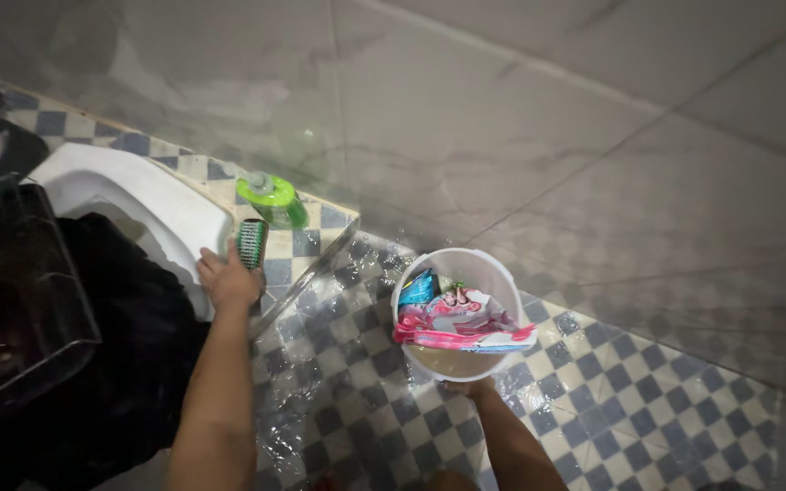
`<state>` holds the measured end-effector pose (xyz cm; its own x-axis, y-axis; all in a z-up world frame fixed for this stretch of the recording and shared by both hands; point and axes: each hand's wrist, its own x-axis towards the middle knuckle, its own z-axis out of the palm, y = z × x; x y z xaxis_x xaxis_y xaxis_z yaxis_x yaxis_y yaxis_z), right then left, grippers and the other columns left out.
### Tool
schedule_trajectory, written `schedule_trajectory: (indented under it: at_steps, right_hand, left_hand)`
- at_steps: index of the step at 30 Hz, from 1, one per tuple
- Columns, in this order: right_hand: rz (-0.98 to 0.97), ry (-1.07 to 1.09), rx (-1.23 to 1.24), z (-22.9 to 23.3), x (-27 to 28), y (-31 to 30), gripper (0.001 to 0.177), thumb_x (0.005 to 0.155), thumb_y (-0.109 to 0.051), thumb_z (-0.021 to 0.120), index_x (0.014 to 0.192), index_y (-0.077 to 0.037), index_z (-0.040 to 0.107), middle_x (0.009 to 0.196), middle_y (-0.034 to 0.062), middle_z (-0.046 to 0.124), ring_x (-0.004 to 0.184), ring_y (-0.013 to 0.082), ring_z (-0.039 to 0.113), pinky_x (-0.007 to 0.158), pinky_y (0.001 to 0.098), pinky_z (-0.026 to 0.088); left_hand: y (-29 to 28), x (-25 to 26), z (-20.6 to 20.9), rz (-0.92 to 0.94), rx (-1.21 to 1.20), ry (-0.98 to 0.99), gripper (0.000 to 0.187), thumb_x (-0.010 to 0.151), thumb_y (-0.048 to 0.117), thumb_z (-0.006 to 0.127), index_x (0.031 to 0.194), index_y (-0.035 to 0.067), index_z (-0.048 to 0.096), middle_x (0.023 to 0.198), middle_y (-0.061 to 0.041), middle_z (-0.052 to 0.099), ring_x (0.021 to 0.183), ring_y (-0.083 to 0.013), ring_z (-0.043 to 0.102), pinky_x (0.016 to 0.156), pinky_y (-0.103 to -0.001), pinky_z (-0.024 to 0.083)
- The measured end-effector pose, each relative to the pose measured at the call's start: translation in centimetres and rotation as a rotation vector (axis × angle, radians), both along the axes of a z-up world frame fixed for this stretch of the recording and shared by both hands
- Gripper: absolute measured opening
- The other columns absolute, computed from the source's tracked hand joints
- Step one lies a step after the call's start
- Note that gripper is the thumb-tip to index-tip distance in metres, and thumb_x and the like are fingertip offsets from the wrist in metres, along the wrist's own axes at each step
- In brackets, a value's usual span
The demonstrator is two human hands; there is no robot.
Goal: The person cleans a bathroom by pouring water from a cup into a bucket and onto the floor. They then use a cloth and liquid soap to scrub a squat toilet and the surrounding tiled floor.
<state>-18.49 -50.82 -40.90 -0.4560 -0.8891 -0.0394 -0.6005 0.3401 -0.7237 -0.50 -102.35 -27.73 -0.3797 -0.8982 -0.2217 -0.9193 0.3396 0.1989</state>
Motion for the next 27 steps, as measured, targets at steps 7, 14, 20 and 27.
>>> schedule_trajectory:
  at_steps: [7, 14, 20, 27]
  right_hand:
    - [-0.625, 0.307, 0.570, 0.7, -2.2, 0.6, 0.057, 0.085, -0.051, 0.071, 0.133, -0.019, 0.066, 0.135, 0.0089, 0.063, 0.125, 0.0313, 0.052, 0.110, 0.0457, 0.035]
    - [-1.195, -0.026, -0.395, 16.6, -5.2, 4.2, 0.024, 0.082, -0.005, 0.071, 0.104, -0.002, 0.061, 0.140, 0.0216, 0.038, 0.106, 0.0218, 0.054, 0.090, 0.0319, 0.050]
    - [-0.410, 0.376, 0.013, 22.2, -5.8, -2.8, 0.029, 0.072, -0.006, 0.074, 0.100, -0.009, 0.074, 0.144, 0.0305, 0.049, 0.131, 0.0491, 0.047, 0.110, 0.0516, 0.038]
    - [-0.431, 0.143, 0.525, 24.0, -0.9, -2.4, 0.046, 0.084, -0.030, 0.074, 0.128, -0.020, 0.068, 0.142, 0.0120, 0.055, 0.129, 0.0428, 0.046, 0.109, 0.0534, 0.038]
  left_hand:
    - [1.8, 0.2, -5.3, -0.248, -0.301, -0.310, 0.046, 0.095, 0.021, 0.047, 0.141, 0.015, 0.052, 0.149, -0.020, 0.044, 0.140, -0.0386, 0.036, 0.108, -0.062, 0.027]
    - [10.1, 3.9, -3.6, -0.222, 0.002, -0.079, 0.039, 0.091, 0.018, 0.064, 0.128, 0.012, 0.054, 0.134, -0.025, 0.056, 0.112, -0.0423, 0.061, 0.094, -0.052, 0.051]
    - [15.4, 0.3, -0.2, 0.109, 0.446, 0.397, 0.071, 0.068, 0.028, 0.091, 0.123, 0.006, 0.052, 0.108, -0.021, 0.066, 0.099, -0.0385, 0.067, 0.084, -0.049, 0.056]
    - [25.4, -9.3, 5.9, 0.011, 0.734, 0.583, 0.067, 0.070, 0.011, 0.083, 0.129, 0.013, 0.051, 0.105, -0.009, 0.063, 0.086, -0.0237, 0.069, 0.072, -0.039, 0.059]
